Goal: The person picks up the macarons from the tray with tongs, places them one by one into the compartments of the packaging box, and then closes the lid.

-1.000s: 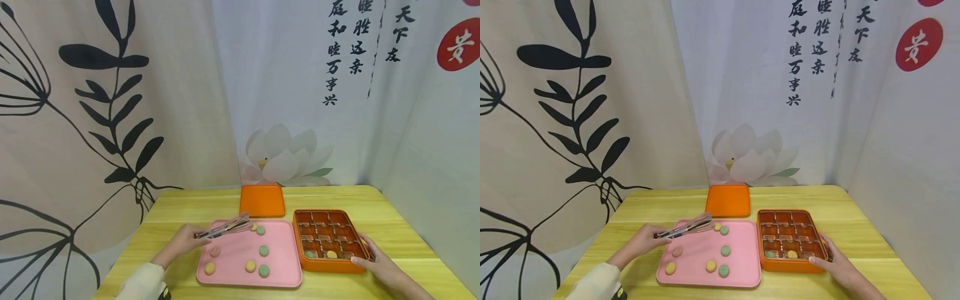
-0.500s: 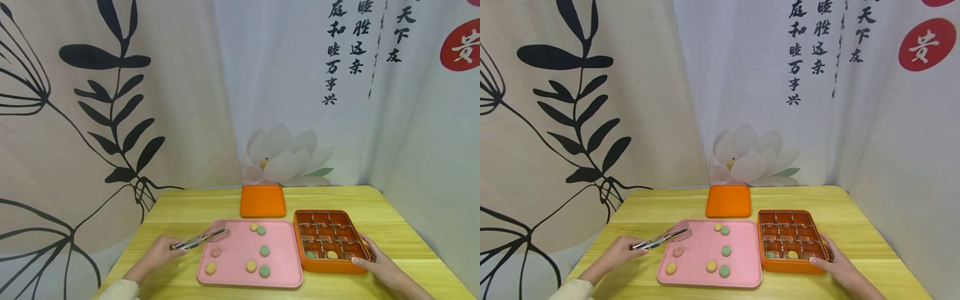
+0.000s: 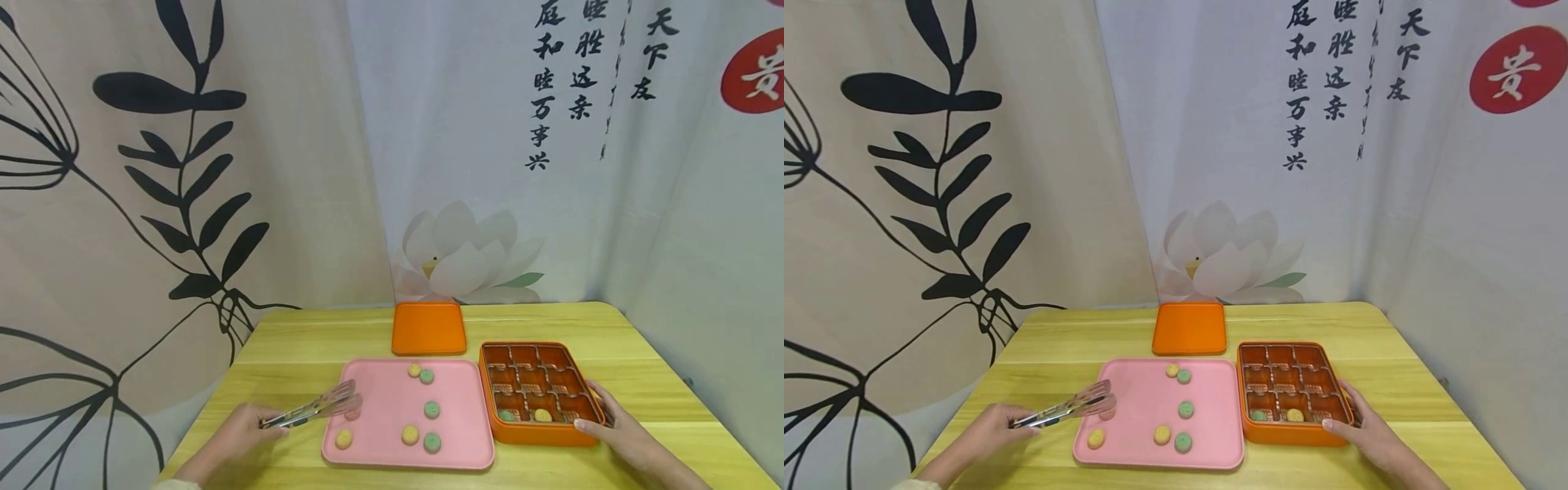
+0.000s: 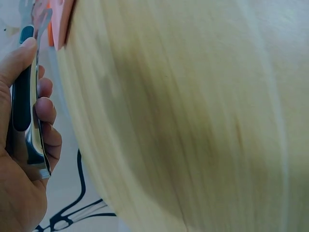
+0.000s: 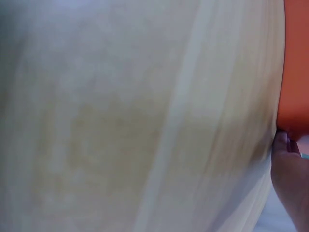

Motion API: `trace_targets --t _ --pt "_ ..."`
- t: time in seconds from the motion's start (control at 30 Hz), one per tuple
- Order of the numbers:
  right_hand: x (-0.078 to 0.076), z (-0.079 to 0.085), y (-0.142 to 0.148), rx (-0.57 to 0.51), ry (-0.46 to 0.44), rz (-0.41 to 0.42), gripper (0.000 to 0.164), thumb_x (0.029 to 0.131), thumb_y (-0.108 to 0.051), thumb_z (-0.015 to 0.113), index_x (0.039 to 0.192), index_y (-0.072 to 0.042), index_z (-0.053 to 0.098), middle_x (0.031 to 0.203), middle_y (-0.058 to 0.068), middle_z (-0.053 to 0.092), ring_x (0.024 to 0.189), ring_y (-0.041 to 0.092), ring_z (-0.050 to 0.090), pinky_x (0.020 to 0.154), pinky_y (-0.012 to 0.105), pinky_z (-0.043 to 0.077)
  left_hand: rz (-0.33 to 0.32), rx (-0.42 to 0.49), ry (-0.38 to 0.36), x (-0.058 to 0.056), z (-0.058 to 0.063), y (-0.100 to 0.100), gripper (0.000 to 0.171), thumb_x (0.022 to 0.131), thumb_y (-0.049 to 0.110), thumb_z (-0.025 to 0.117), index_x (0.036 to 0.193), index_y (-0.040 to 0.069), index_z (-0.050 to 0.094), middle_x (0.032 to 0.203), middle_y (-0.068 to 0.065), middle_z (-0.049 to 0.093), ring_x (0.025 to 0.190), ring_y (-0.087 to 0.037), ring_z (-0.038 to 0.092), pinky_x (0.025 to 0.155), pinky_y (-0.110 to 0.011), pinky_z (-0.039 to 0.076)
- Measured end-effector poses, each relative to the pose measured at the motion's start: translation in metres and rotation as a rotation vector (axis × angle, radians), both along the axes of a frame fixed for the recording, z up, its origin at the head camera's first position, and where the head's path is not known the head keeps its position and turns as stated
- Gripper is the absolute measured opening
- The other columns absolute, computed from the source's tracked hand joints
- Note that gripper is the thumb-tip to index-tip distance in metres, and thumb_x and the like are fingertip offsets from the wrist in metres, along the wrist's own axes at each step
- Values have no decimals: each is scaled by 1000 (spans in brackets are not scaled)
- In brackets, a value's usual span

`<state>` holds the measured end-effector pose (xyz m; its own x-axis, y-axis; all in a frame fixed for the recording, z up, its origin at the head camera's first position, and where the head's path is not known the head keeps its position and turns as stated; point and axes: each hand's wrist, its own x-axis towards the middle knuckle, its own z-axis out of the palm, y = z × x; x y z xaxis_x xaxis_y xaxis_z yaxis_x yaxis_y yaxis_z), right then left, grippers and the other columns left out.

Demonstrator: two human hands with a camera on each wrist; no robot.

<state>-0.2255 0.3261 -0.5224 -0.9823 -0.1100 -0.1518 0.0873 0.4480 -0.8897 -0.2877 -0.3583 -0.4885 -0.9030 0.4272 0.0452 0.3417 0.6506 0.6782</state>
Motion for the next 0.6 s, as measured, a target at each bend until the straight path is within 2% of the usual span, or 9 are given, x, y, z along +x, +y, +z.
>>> trace_targets --t 0.13,0.33,0.6 --pt "0 0 0 -8 -6 1 89 101 -26 58 156 -1 -7 147 44 20 132 56 34 99 61 39 0 -10 -5 2 -2 -2 32 86 30 78 106 5 76 88 3 70 50 -1 37 45 -20 36" --pt "0 0 0 -27 -5 -3 89 100 -25 59 156 -1 -7 147 44 21 131 54 36 98 58 41 -19 -14 39 4 -7 -3 32 85 31 77 106 6 77 86 6 70 54 0 42 47 -22 40" --pt "-2 -2 1 -16 -8 -7 88 101 -26 57 156 -2 -7 148 44 19 132 56 32 99 61 39 -28 -16 5 6 -7 1 32 86 29 77 106 4 76 83 8 69 57 -1 46 49 -22 42"
